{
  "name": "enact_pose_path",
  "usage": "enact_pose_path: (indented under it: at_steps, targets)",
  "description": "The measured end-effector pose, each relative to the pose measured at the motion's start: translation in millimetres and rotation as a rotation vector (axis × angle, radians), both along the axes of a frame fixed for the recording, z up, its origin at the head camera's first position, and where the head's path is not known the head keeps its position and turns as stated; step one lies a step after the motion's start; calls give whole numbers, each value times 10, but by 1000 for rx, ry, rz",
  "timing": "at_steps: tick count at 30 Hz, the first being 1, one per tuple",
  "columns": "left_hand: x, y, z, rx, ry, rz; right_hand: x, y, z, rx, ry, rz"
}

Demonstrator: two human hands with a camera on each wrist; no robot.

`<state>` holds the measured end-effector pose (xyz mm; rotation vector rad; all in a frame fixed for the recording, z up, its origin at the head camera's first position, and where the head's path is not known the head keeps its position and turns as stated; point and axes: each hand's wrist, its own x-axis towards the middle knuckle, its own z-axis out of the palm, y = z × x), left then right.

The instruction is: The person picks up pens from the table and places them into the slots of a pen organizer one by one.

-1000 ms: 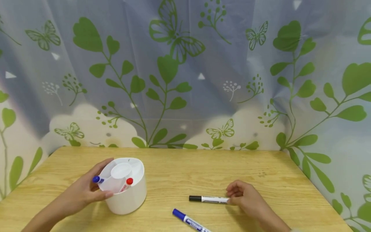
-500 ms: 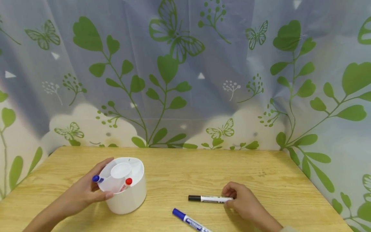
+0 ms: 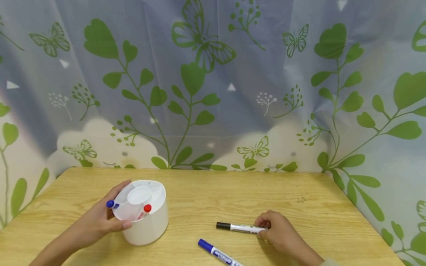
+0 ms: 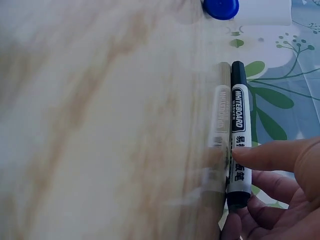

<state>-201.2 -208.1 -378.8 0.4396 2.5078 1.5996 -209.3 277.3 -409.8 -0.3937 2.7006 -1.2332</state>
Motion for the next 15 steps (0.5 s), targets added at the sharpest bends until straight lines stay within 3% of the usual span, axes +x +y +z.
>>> enact_pose_path:
  at_steps: [15]
  targets:
    - [-1, 51, -46, -4, 54, 37, -20, -60, 89, 47, 31, -45]
